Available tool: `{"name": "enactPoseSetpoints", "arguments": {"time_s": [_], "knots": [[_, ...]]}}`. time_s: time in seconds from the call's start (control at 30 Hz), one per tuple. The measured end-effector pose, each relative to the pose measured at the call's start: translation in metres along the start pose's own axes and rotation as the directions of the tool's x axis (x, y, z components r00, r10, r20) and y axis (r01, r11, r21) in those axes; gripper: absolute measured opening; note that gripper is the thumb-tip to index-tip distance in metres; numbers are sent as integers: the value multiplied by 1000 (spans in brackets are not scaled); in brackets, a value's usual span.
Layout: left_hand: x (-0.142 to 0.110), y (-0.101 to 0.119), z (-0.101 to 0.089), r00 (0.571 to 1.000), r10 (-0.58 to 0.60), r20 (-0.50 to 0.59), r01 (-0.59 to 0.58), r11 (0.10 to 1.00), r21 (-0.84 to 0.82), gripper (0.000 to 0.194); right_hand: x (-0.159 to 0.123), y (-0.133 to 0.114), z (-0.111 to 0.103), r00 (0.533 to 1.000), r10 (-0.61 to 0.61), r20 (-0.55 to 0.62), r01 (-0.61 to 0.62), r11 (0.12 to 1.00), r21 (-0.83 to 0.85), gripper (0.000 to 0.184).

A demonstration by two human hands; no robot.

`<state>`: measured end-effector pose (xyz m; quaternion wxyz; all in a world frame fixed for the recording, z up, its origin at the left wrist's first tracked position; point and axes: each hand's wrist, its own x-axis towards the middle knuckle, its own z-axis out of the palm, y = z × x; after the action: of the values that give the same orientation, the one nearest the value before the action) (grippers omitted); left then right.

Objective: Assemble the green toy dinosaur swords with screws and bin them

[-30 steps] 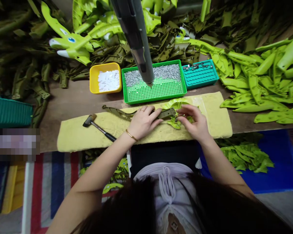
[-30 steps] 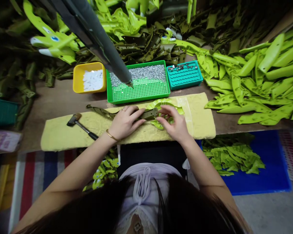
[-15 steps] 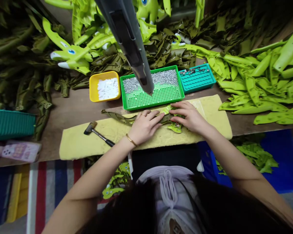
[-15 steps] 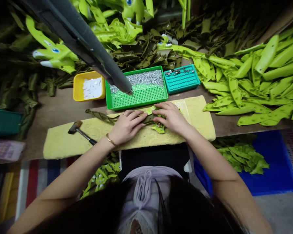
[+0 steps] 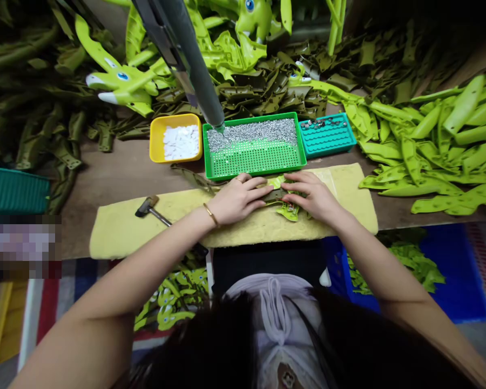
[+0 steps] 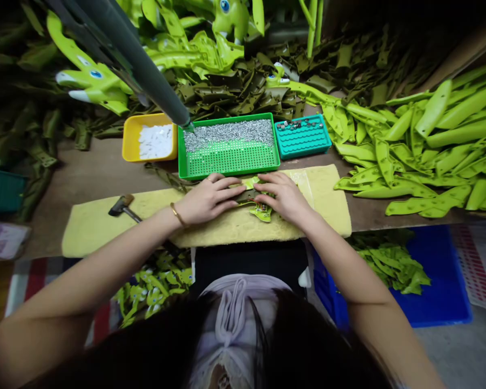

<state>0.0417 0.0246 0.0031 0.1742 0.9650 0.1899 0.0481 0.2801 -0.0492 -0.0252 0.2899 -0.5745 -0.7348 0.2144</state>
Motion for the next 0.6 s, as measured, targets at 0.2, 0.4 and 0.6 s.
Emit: {"name": "enactPoseSetpoints", "arguments": {"time_s": [0.2, 0.4, 0.6], "knots": [[-3, 19, 1, 985, -172, -6, 172, 982, 76, 45, 1, -1, -1, 1000, -12, 17, 12, 1000, -15, 29], [-1, 0, 3, 999, -50, 1, 50, 997, -51, 45, 1, -2, -1, 1000, 2, 25, -1, 999, -39, 31], [-7, 13, 12, 982, -189, -23, 190, 981, 32, 46, -4, -2, 4, 1000, -17, 23, 18, 997, -70, 31]]}}
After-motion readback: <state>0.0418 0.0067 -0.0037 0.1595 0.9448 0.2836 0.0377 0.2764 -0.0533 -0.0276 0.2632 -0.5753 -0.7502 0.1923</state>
